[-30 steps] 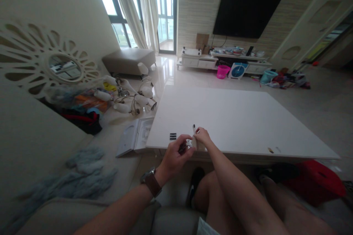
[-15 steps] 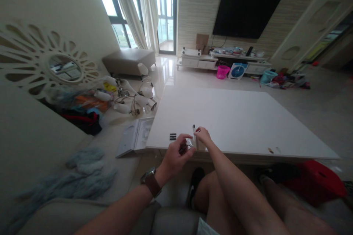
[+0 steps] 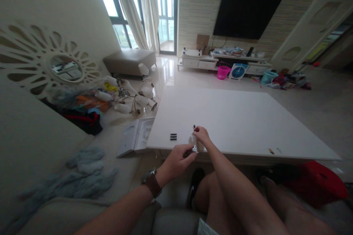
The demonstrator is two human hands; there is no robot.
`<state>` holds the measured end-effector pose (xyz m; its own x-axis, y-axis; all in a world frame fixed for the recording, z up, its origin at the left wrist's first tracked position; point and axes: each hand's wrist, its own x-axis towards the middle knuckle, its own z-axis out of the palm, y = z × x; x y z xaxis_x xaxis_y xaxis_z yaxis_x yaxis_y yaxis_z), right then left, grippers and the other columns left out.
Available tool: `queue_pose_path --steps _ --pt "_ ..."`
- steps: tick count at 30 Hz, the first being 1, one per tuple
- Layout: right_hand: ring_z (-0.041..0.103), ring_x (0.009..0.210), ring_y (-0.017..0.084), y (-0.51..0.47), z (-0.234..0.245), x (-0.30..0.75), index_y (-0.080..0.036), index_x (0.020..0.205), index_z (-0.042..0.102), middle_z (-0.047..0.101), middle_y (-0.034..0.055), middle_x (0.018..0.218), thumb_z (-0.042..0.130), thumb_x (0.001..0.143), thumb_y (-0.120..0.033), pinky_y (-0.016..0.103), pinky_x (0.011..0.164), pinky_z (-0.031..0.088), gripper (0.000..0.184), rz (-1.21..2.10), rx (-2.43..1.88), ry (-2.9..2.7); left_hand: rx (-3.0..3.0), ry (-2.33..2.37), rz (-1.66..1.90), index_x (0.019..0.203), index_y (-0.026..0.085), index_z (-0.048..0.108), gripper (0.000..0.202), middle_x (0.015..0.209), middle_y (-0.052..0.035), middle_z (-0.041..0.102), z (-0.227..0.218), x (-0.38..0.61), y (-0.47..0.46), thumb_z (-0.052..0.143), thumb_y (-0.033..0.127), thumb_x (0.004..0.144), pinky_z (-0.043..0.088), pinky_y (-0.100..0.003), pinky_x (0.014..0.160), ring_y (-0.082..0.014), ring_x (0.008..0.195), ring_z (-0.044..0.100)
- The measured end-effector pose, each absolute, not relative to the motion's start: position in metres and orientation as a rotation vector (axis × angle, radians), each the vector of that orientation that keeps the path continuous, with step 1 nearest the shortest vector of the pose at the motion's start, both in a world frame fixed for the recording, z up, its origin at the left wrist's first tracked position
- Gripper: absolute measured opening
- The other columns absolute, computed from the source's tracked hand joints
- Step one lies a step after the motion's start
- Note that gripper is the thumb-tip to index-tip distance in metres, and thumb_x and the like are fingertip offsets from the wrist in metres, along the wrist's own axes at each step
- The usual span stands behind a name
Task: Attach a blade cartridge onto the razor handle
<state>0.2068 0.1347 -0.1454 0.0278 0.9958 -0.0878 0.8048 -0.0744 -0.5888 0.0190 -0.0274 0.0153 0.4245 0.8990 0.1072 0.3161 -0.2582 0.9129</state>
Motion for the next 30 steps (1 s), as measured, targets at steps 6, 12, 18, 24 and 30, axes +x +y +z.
queue_pose_path --steps 6,12,18,24,30 --pt "0.061 0.079 0.016 0.131 -0.138 0.192 -0.015 0.084 0.071 0.069 0.0054 0.086 0.063 0.077 -0.016 0.024 0.072 0.043 0.011 0.652 -1.809 -1.975 1.880 0.963 0.653 0.066 0.017 0.046 0.027 0.060 0.0049 0.042 0.015 0.019 -0.030 0.052 0.030 0.089 0.023 -0.027 0.057 -0.0102 0.060 0.035" --pt "0.059 0.090 0.016 0.116 -0.128 0.162 -0.016 0.089 0.072 0.066 0.0057 0.095 0.065 0.081 -0.017 0.025 0.085 0.043 0.011 0.639 -1.546 -2.200 1.947 0.957 0.638 0.062 0.017 0.044 0.028 0.057 0.0051 0.042 0.016 0.020 -0.032 0.054 0.027 0.086 0.021 -0.028 0.056 -0.0095 0.057 0.034" --pt "0.057 0.101 0.017 0.098 -0.127 0.134 -0.018 0.098 0.072 0.063 0.0065 0.105 0.062 0.089 -0.019 0.026 0.092 0.042 0.014 0.631 -1.364 -2.355 1.934 0.950 0.639 0.063 0.017 0.047 0.025 0.058 0.0043 0.044 0.016 0.021 -0.031 0.053 0.026 0.085 0.021 -0.028 0.054 -0.0094 0.055 0.034" --pt "0.056 0.102 0.018 0.094 -0.132 0.124 -0.019 0.106 0.071 0.061 0.0065 0.110 0.061 0.090 -0.018 0.026 0.091 0.043 0.019 0.585 -1.300 -2.468 1.940 0.962 0.641 0.065 0.018 0.045 0.023 0.059 0.0045 0.044 0.014 0.021 -0.031 0.053 0.024 0.086 0.023 -0.027 0.055 -0.0096 0.056 0.035" --pt "0.054 0.100 0.020 0.091 -0.135 0.120 -0.022 0.097 0.073 0.062 0.0066 0.105 0.059 0.090 -0.017 0.027 0.086 0.044 0.017 0.522 -1.320 -2.543 1.953 0.946 0.648 0.067 0.018 0.045 0.018 0.061 0.0047 0.045 0.012 0.021 -0.031 0.053 0.019 0.084 0.023 -0.027 0.056 -0.0095 0.057 0.035"
